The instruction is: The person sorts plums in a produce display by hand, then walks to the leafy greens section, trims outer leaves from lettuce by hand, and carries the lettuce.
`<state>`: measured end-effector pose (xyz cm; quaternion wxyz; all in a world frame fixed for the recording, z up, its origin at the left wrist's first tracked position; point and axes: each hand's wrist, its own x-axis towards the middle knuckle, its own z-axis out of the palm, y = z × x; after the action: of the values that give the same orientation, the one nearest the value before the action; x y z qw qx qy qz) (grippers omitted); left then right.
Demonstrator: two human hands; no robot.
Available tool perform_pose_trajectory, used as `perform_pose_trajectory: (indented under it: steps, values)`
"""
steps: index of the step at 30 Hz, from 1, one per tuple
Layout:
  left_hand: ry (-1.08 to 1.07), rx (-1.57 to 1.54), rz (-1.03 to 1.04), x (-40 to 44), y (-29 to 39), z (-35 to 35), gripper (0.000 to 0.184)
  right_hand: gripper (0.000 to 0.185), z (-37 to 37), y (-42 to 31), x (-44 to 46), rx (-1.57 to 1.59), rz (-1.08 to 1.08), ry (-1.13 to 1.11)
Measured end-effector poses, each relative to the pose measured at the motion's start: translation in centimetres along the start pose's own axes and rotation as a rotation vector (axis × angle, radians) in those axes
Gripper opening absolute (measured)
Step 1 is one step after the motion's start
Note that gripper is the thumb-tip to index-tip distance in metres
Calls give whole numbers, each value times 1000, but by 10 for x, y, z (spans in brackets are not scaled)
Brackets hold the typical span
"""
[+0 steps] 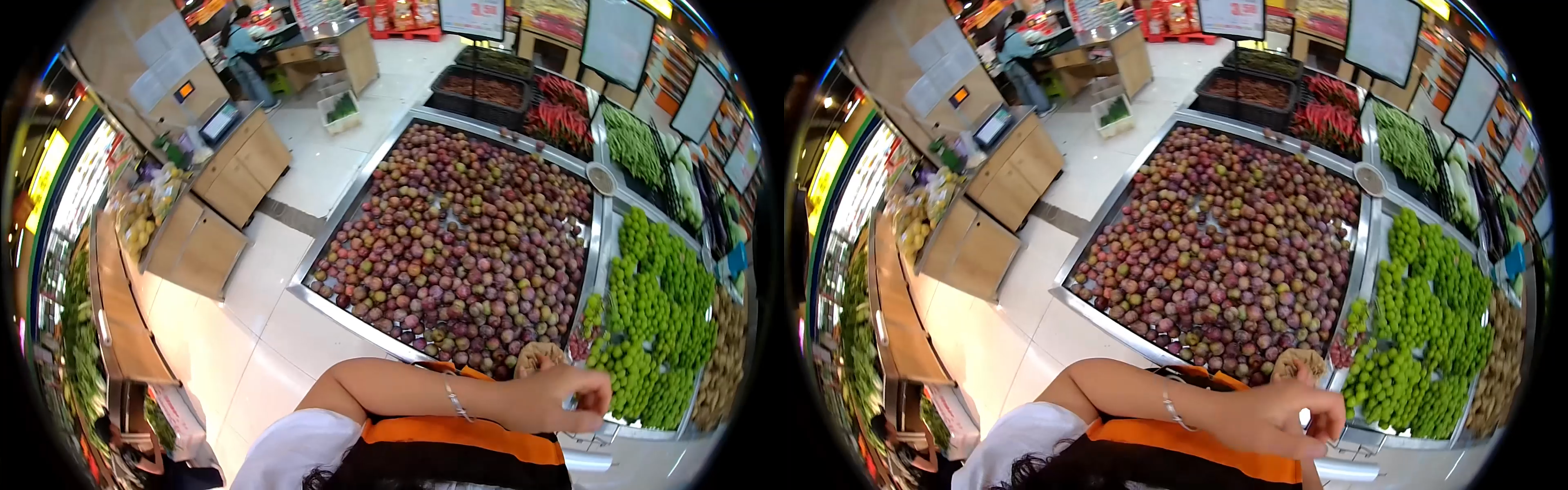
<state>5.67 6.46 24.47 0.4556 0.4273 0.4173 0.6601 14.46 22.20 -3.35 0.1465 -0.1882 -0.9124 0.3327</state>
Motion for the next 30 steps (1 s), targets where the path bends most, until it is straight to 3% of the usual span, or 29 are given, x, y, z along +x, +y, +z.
perform_pose_trajectory:
  steps: [2,3,4,6,8,9,10,11,13,15,16,18,20,22,25,27,28,30]
  values:
    - [-36,77,-4,12,-29,-5,21,34,-15,24,37,117,63,85]
    - [-122,151,-161,19,-41,-7,24,34,-26,14,73,264,124,151]
    - [-214,233,-321,27,-54,-12,28,35,-52,9,104,548,45,228]
    - [-156,103,-417,48,-116,-12,37,39,-126,-27,166,406,-28,528]
    - [-97,-40,-493,54,-132,-1,46,33,-206,-124,187,289,-75,808]
    - [-3,-124,-614,53,-126,10,56,38,-253,-92,207,-559,-412,993]
    - [91,-214,-733,54,-122,20,66,38,-277,-114,203,-568,-433,970]
    - [125,-238,-683,57,-125,29,77,34,-293,-149,197,-100,-645,1022]
    - [229,-339,-620,72,-124,41,76,26,-328,-225,179,888,-965,986]
    - [360,-522,-452,78,-105,53,67,20,-358,-255,165,1297,-875,1313]
    - [365,-529,-445,76,-99,56,67,19,-358,-250,162,1050,-1185,1167]
    - [273,-550,-364,73,-92,62,57,19,-398,-241,154,1628,-815,1356]
    - [396,-646,-370,74,-94,71,49,20,-357,-260,147,1125,-1348,1101]
    - [308,-683,-300,74,-100,67,45,21,-355,-260,145,1150,-1344,1087]
    - [383,-657,-208,76,-109,67,40,20,-361,-262,143,1191,-1403,996]
    - [377,-729,-154,72,-108,61,40,20,-370,-272,143,1673,-1051,1295]
    - [360,-798,-102,69,-104,57,39,20,-362,-269,148,1676,-1048,1283]
    - [363,-810,-129,54,-83,47,37,22,-325,-255,162,1405,-843,1215]
